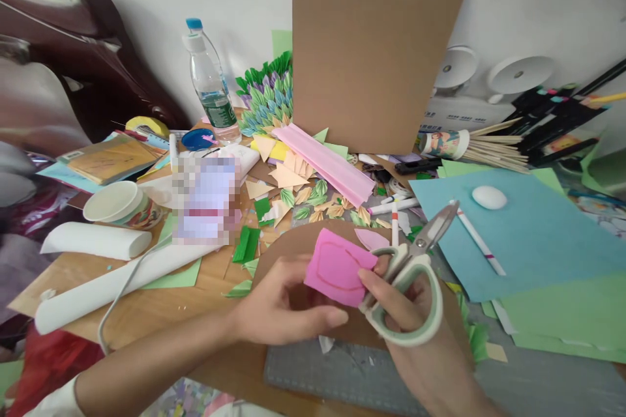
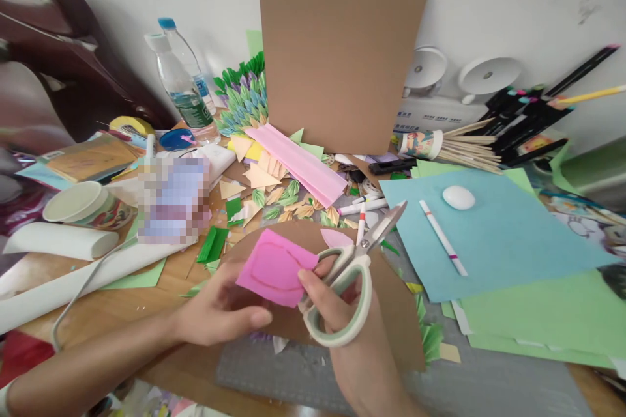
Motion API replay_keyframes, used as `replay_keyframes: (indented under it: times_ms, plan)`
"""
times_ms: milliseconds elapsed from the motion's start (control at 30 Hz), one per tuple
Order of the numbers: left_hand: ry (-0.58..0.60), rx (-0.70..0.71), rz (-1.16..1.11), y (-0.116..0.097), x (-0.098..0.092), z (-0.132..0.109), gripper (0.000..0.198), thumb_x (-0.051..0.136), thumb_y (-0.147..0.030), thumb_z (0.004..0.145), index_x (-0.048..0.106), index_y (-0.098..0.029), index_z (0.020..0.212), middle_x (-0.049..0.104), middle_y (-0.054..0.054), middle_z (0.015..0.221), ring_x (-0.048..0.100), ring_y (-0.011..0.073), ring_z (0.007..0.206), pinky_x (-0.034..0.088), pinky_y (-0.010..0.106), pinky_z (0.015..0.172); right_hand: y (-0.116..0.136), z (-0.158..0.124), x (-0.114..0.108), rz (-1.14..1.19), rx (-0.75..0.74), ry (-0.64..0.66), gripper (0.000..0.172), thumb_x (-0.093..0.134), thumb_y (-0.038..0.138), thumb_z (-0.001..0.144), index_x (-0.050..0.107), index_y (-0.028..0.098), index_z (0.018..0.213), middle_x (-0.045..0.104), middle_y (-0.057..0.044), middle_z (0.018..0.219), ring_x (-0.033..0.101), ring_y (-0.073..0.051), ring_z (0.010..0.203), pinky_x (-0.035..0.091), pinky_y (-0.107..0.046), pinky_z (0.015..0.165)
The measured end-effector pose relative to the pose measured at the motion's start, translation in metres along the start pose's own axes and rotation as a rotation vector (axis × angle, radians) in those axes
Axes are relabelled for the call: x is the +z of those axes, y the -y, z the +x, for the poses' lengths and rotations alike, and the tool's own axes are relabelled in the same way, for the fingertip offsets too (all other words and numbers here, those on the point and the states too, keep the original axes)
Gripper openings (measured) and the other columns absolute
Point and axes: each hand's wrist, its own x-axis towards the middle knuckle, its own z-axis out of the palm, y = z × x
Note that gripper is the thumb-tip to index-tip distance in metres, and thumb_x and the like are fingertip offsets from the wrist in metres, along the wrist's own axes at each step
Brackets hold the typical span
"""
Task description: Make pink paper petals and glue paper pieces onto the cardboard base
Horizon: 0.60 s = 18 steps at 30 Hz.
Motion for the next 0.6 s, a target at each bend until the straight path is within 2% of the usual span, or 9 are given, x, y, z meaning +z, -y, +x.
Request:
replay_keyframes:
  times_ms: [67,133,233,367,433,500,600]
  plan:
    - [0.009,-0.002,0.112,0.000,0.002,-0.001,0.025,0.054,-0.031,0.092,0.070,-0.011,0.092,0.068,0.009,0.083,0.059,0.0157,0.072,0.049,0.025,0.068,-0.004,-0.003,0.001,0.019,0.029,0.025,0.033,0.085,0.032,0.067,0.055,0.022,0.077,0.055,0.007,0.064,0.055,-0.008,0.054,0.046,-0.018,0.050]
    - [0.048,-0.095,0.099,0.000,0.000,-0.003,0.031,0.048,-0.033,0.096,0.067,-0.011,0.087,0.062,0.006,0.070,0.053,0.0122,0.059,0.045,0.021,0.056,-0.006,-0.004,0.001,0.024,0.061,0.055,0.032,0.084,0.033,0.068,0.056,0.024,0.082,0.055,0.007,0.065,0.055,-0.007,0.055,0.046,-0.018,0.050]
    - [0.080,-0.180,-0.016,0.001,-0.003,-0.004,0.033,0.052,-0.037,0.093,0.062,-0.011,0.076,0.055,0.002,0.061,0.046,0.0092,0.051,0.039,0.019,0.048,-0.006,-0.001,-0.002,0.000,0.074,0.054,0.034,0.084,0.034,0.068,0.056,0.024,0.085,0.055,0.007,0.067,0.054,-0.007,0.053,0.046,-0.018,0.049]
    - [-0.072,-0.183,-0.049,0.001,-0.004,0.000,0.038,0.057,-0.040,0.091,0.059,-0.012,0.065,0.052,0.000,0.056,0.042,0.0080,0.051,0.035,0.018,0.048,-0.006,0.005,-0.006,-0.060,0.027,0.015,0.033,0.083,0.032,0.069,0.054,0.024,0.082,0.054,0.007,0.063,0.053,-0.007,0.052,0.043,-0.018,0.048]
    - [-0.135,-0.193,-0.053,0.001,-0.004,0.001,0.040,0.057,-0.040,0.091,0.057,-0.013,0.062,0.050,-0.001,0.054,0.041,0.0077,0.051,0.035,0.019,0.049,-0.007,0.007,-0.009,-0.098,-0.016,0.039,0.031,0.081,0.033,0.072,0.052,0.024,0.080,0.054,0.007,0.062,0.052,-0.008,0.051,0.042,-0.019,0.047]
    - [-0.178,-0.210,-0.059,0.002,-0.006,0.002,0.041,0.057,-0.040,0.091,0.055,-0.014,0.060,0.048,-0.002,0.053,0.040,0.0075,0.050,0.035,0.019,0.050,-0.007,0.008,-0.014,-0.156,-0.026,0.136,0.031,0.078,0.038,0.074,0.050,0.024,0.078,0.054,0.006,0.063,0.050,-0.008,0.049,0.041,-0.020,0.046]
    - [-0.277,-0.225,-0.072,0.004,-0.011,0.002,0.040,0.059,-0.039,0.090,0.053,-0.014,0.058,0.047,-0.003,0.053,0.039,0.0074,0.050,0.033,0.019,0.049,-0.005,0.011,-0.024,-0.288,-0.006,0.274,0.042,0.072,0.061,0.071,0.051,0.024,0.075,0.055,0.002,0.066,0.053,-0.012,0.053,0.046,-0.025,0.051]
